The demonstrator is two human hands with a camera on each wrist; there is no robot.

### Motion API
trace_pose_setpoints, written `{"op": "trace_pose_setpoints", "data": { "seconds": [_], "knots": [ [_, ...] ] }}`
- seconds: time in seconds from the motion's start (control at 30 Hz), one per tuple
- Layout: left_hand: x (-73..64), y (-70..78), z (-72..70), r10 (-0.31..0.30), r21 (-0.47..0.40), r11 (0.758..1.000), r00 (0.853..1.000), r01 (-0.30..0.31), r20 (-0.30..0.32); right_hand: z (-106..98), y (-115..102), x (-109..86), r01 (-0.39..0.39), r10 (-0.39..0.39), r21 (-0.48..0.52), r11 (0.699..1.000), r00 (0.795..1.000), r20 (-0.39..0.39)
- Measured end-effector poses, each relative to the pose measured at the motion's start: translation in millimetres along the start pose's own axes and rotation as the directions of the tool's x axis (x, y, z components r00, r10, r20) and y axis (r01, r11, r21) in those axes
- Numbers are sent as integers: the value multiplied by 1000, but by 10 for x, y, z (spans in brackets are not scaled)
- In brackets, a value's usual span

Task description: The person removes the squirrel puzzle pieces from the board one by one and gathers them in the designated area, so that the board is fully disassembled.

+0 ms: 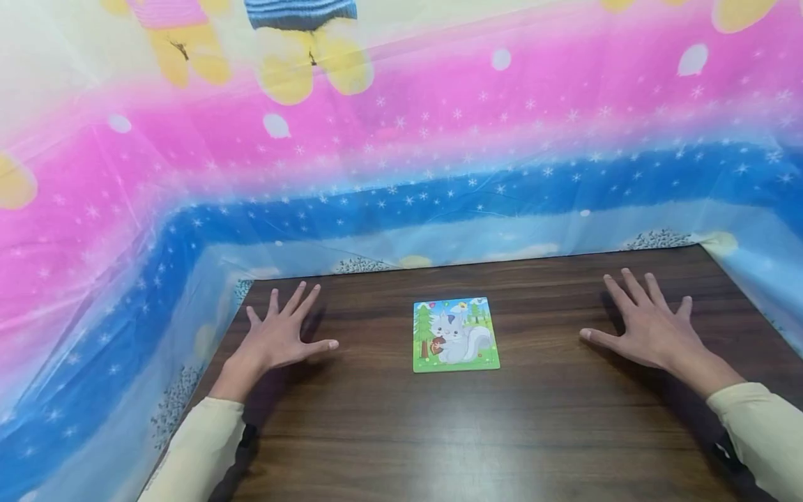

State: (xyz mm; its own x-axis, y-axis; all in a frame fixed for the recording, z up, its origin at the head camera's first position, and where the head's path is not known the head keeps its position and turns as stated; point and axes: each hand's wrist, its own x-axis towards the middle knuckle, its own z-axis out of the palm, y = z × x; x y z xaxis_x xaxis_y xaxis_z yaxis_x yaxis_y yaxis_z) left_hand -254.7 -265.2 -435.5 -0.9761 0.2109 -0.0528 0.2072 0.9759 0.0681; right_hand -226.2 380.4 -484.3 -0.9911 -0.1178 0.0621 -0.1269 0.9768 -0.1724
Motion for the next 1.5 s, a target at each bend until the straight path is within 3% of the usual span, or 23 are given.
{"op": "trace_pose_setpoints", "data": {
  "seconds": [0.23, 0.43, 0.6, 0.9, 1.0, 1.17, 1.33, 1.5],
  "knots": [
    [42, 41, 16, 26, -12, 1000, 1000, -27, -17, 6, -25, 51, 35, -36, -14, 999, 999, -39],
    [86, 181, -2, 156, -152, 976, 988, -157, -14, -8, -219, 133, 158, -156, 11, 987, 984, -86],
    [189, 413, -7, 272, -240, 936, 962, -258, 27, 13, -490, 225, 252, -249, 64, 965, 967, -58],
    [435, 962, 31, 411, -253, 895, 899, -367, 152, 15, -889, 412, 264, -273, 136, 955, 961, 47],
    [477, 1092, 77, 420, -238, 897, 886, -372, 198, 20, -1008, 459, 276, -288, 157, 948, 956, 61],
    [504, 1230, 130, 407, -183, 911, 877, -370, 255, 53, -1146, 497, 303, -319, 176, 937, 945, 68],
    [491, 1267, 168, 411, -146, 911, 866, -385, 285, 75, -1268, 547, 318, -331, 176, 932, 942, 51],
    [481, 1267, 182, 408, -142, 913, 870, -383, 277, 127, -1442, 643, 349, -364, 209, 913, 931, 34]
  ]
}}
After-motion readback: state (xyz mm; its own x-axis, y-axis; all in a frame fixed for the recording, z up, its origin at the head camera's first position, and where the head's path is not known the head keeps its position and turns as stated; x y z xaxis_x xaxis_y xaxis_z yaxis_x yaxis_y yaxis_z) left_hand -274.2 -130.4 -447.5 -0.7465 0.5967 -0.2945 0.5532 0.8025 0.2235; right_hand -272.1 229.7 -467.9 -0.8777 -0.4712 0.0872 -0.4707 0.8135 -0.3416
